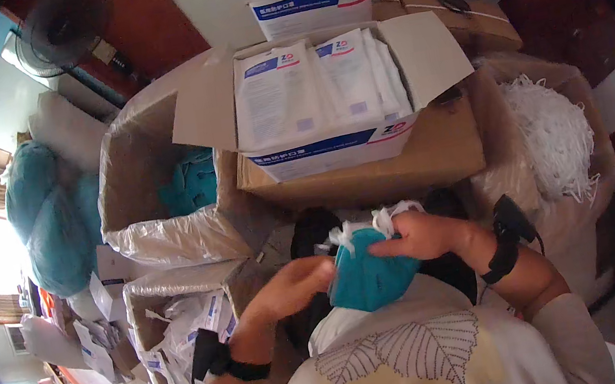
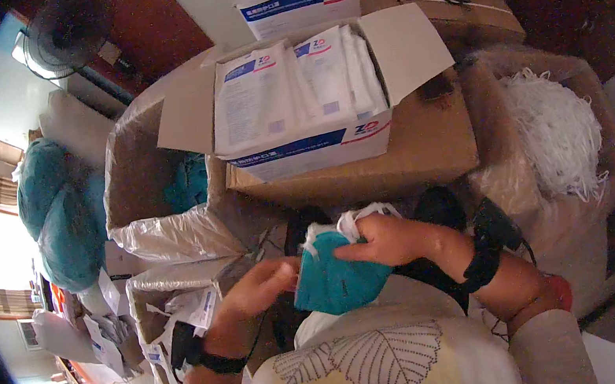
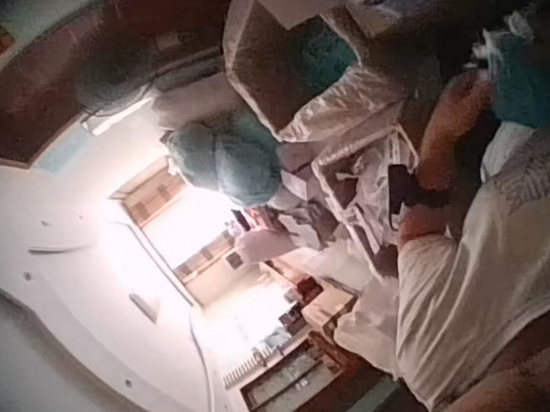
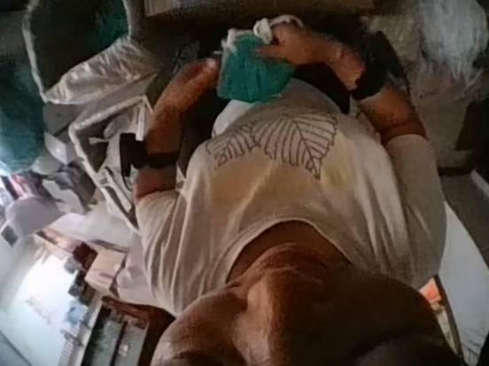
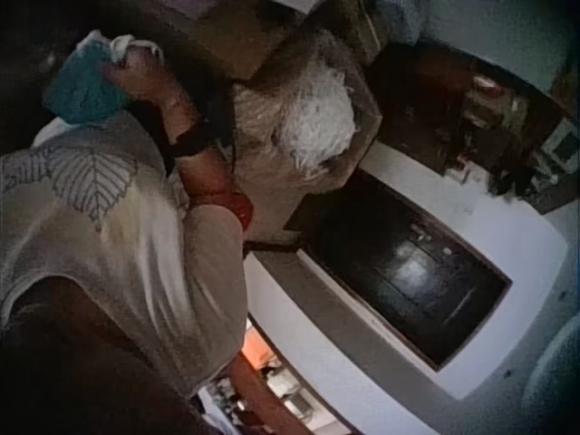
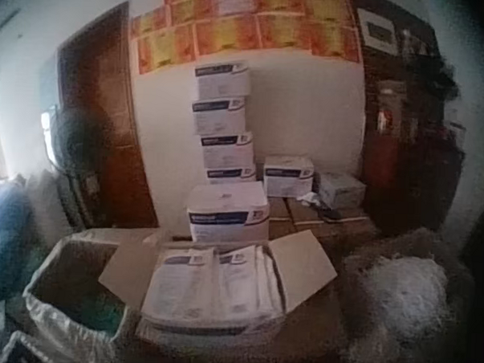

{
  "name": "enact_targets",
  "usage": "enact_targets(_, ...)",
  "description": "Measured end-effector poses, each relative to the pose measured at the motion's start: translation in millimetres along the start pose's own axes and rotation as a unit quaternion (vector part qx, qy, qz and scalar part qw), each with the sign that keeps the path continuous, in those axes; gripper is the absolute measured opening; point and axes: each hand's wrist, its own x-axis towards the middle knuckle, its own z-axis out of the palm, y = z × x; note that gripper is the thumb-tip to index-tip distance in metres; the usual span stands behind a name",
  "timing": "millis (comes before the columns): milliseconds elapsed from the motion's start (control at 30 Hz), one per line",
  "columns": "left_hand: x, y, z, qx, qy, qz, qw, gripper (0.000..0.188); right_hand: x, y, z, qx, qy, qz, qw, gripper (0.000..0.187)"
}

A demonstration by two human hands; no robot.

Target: Inspecting and packaging medical masks from bulk boxes into protective plastic envelopes.

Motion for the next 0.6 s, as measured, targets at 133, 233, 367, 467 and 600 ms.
enact_targets(133, 14.0, -5.2, 22.2, -0.022, -0.001, -0.013, 1.0, 0.044, 3.3, -33.9, 2.4, -0.097, -0.056, 0.05, 0.992, 0.038)
enact_targets(233, 19.8, 1.7, 26.7, -0.041, 0.039, -0.033, 0.998, 0.038, 5.6, -21.1, 16.6, -0.114, 0.032, -0.003, 0.993, 0.035)
enact_targets(367, 34.0, -25.2, 42.7, -0.033, 0.223, 0.06, 0.972, 0.038, 13.2, -5.9, 33.2, -0.193, 0.062, 0.01, 0.979, 0.032)
enact_targets(467, 43.4, -40.3, 56.6, 0.032, 0.338, 0.041, 0.94, 0.031, 14.3, 3.2, 47.4, -0.188, 0.101, 0.016, 0.977, 0.03)
enact_targets(600, 48.3, -46.8, 63.6, 0.203, 0.425, 0.088, 0.878, 0.023, 18.3, 15.1, 59.0, -0.022, 0.203, 0.024, 0.979, 0.029)
